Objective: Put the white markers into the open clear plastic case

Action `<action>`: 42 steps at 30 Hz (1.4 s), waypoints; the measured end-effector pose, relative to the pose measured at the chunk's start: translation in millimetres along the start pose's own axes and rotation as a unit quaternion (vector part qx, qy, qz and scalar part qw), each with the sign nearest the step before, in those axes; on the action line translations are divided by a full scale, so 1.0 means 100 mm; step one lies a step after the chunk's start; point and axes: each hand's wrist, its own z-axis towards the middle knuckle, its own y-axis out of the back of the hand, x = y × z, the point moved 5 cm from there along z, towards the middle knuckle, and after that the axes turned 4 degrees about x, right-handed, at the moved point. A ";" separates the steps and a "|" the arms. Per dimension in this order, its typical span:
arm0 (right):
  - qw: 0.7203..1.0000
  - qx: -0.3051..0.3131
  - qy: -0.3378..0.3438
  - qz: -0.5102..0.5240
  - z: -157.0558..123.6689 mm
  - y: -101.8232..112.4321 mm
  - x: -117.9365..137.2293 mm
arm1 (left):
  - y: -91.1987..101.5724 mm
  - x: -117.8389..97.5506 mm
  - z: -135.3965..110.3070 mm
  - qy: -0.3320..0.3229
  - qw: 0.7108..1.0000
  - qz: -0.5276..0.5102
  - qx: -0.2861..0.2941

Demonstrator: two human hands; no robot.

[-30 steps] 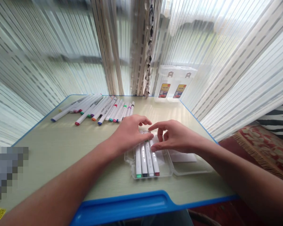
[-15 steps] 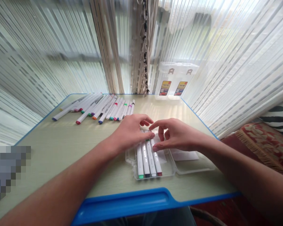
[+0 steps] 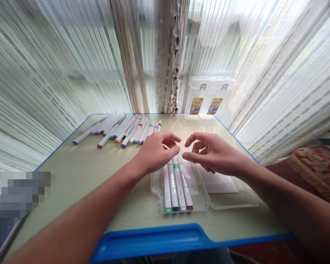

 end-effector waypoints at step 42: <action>0.995 -0.077 0.044 0.055 0.24 0.14 -0.22 | 0.30 0.32 0.14 0.018 0.934 0.340 -0.108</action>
